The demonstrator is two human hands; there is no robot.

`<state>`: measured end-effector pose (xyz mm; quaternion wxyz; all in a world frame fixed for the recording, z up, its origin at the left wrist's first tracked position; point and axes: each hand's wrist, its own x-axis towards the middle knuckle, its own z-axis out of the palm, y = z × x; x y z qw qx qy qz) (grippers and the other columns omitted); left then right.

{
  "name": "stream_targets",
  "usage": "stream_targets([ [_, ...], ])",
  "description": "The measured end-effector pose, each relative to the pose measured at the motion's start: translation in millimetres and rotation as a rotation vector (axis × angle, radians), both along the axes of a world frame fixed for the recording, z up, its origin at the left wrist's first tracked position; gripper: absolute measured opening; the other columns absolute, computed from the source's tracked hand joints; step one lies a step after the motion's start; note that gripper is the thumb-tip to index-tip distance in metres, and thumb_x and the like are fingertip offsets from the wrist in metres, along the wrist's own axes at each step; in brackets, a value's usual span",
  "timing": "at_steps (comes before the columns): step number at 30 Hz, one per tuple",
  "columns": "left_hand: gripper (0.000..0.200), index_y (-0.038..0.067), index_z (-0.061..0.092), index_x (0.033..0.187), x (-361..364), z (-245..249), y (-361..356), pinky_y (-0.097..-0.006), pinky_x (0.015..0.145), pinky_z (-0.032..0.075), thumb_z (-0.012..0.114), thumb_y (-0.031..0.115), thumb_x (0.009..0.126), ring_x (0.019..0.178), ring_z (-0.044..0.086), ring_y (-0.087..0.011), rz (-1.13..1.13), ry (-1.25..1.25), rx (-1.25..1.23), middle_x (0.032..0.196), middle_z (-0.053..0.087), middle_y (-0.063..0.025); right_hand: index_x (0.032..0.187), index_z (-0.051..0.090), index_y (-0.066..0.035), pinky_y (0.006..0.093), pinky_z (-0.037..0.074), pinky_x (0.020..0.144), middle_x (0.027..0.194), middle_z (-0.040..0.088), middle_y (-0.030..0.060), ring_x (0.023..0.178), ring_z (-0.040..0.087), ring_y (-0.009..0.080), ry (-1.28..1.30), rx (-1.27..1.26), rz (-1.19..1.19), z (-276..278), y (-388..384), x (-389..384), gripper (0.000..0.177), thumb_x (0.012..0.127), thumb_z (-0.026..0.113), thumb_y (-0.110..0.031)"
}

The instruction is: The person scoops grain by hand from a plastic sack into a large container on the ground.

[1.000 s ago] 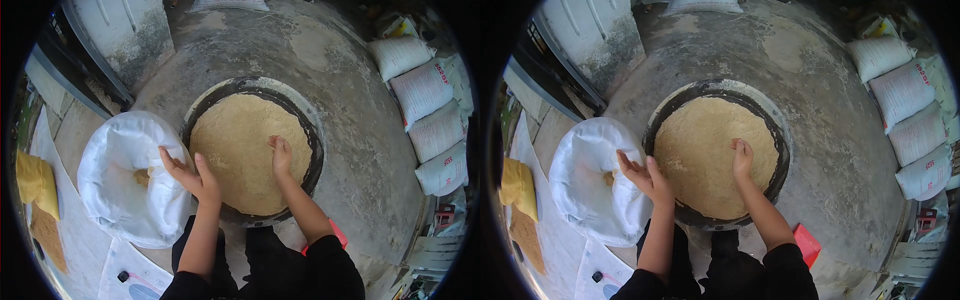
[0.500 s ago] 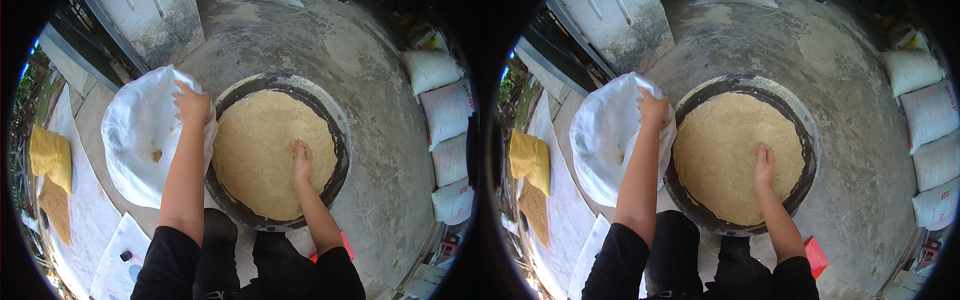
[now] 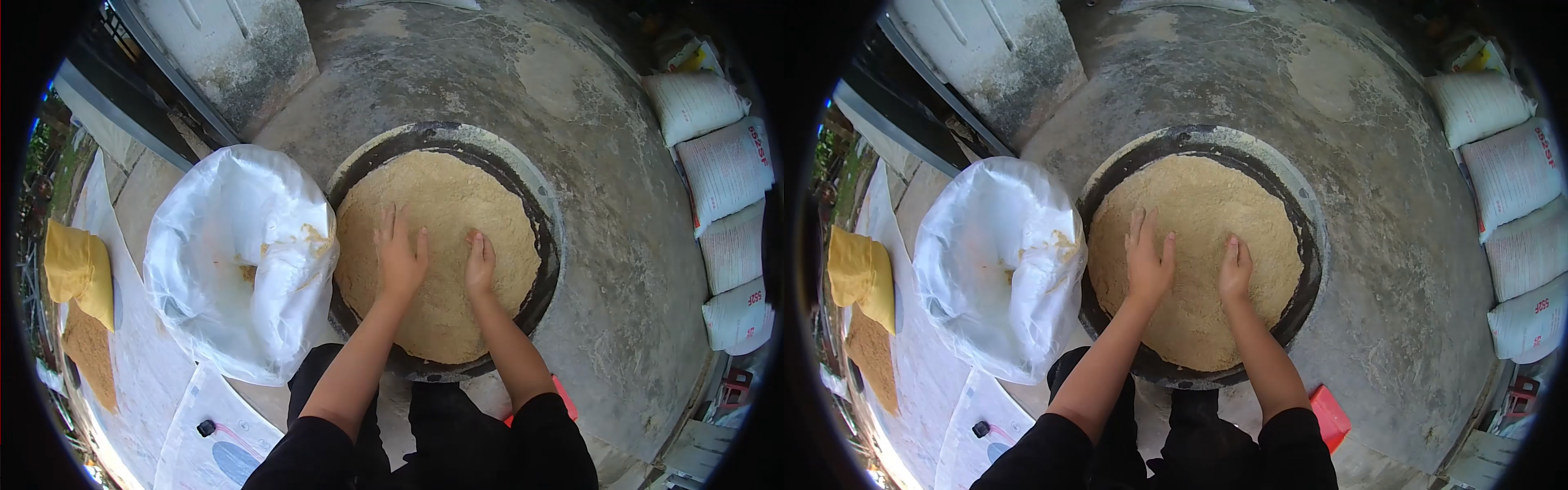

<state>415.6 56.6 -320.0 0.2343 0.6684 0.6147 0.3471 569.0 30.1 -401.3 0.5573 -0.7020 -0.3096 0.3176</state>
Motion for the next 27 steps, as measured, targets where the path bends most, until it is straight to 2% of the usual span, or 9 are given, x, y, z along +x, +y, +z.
stream_targets([
  [4,0.04,0.0,0.045,0.124,-7,-96,-16,-0.0404,0.105,0.021,0.044,0.015,0.087,0.126,0.028,-0.0372,0.158,-0.087,-0.193,0.127,0.04,-0.0259,0.109,0.055,0.005,0.029,0.036,0.092,0.109,0.057,0.0154,0.104,0.052,0.021,0.063,-0.06,0.036,0,-7,-22,0.041,0.093,0.04,-0.029],
  [8,0.037,-0.004,0.049,0.119,15,-93,-25,-0.0351,0.1,0.03,0.046,0.017,0.087,0.117,0.042,-0.0344,0.246,-0.29,-0.151,0.119,0.049,-0.0246,0.109,0.056,0.006,0.0291,0.036,0.093,0.111,0.057,0.0163,0.104,0.052,0.0221,0.108,-0.106,0.074,1,-9,-45,0.046,0.093,0.037,-0.033],
  [10,0.032,-0.006,0.056,0.107,26,-85,-21,-0.0324,0.087,0.041,0.048,0.018,0.088,0.096,0.056,-0.0259,0.456,-0.803,-0.369,0.104,0.058,-0.0184,0.107,0.056,0.006,0.0289,0.036,0.093,0.108,0.058,0.016,0.103,0.052,0.0219,0.244,-0.039,0.038,-11,-5,-61,0.046,0.093,0.038,-0.034],
  [11,0.032,-0.006,0.056,0.107,28,-86,-21,-0.0324,0.087,0.041,0.048,0.018,0.088,0.096,0.056,-0.0259,0.461,-0.808,-0.363,0.104,0.058,-0.0184,0.105,0.057,0.006,0.0287,0.036,0.092,0.106,0.058,0.0157,0.102,0.053,0.0218,0.382,0.025,0.001,-8,-3,-68,0.047,0.093,0.038,-0.035],
  [13,0.028,-0.004,0.059,0.095,29,-90,-24,-0.032,0.08,0.045,0.048,0.021,0.088,0.083,0.056,-0.0197,0.525,-1.146,-0.445,0.094,0.058,-0.0106,0.102,0.058,0.006,0.0299,0.038,0.091,0.102,0.059,0.0149,0.1,0.053,0.0222,0.462,-0.043,-0.062,0,-4,-74,0.047,0.092,0.039,-0.036],
  [14,0.028,-0.004,0.059,0.095,30,-83,-24,-0.032,0.08,0.045,0.048,0.021,0.088,0.083,0.056,-0.0197,0.53,-1.149,-0.442,0.094,0.058,-0.0106,0.099,0.059,0.006,0.0312,0.039,0.089,0.099,0.059,0.0141,0.098,0.053,0.0226,0.545,-0.115,-0.135,9,-5,-78,0.047,0.091,0.04,-0.037],
  [16,0.026,-0.002,0.058,0.087,31,-51,-23,-0.0316,0.073,0.047,0.048,0.023,0.089,0.08,0.057,-0.0197,0.686,-1.527,-0.433,0.085,0.058,-0.0096,0.098,0.059,0.005,0.0328,0.041,0.087,0.097,0.059,0.0138,0.097,0.054,0.0232,0.712,-0.054,-0.173,20,-4,-80,0.046,0.091,0.041,-0.037],
  [19,0.027,-0.001,0.058,0.085,26,-22,-19,-0.0308,0.068,0.049,0.047,0.023,0.09,0.076,0.058,-0.0184,0.654,-1.668,-0.401,0.082,0.059,-0.0088,0.1,0.056,0.003,0.036,0.044,0.085,0.098,0.058,0.0139,0.095,0.055,0.0249,0.908,0.057,-0.188,50,2,-82,0.043,0.09,0.043,-0.037],
  [27,0.029,0.001,0.056,0.08,-55,95,-5,-0.0278,0.067,0.049,0.045,0.026,0.092,0.072,0.058,-0.0137,0.413,-1.646,0.026,0.08,0.059,-0.0066,0.103,0.053,0.003,0.0361,0.045,0.083,0.099,0.055,0.0137,0.092,0.056,0.0228,0.988,0.222,0.2,190,26,-161,0.045,0.093,0.034,-0.036],
])
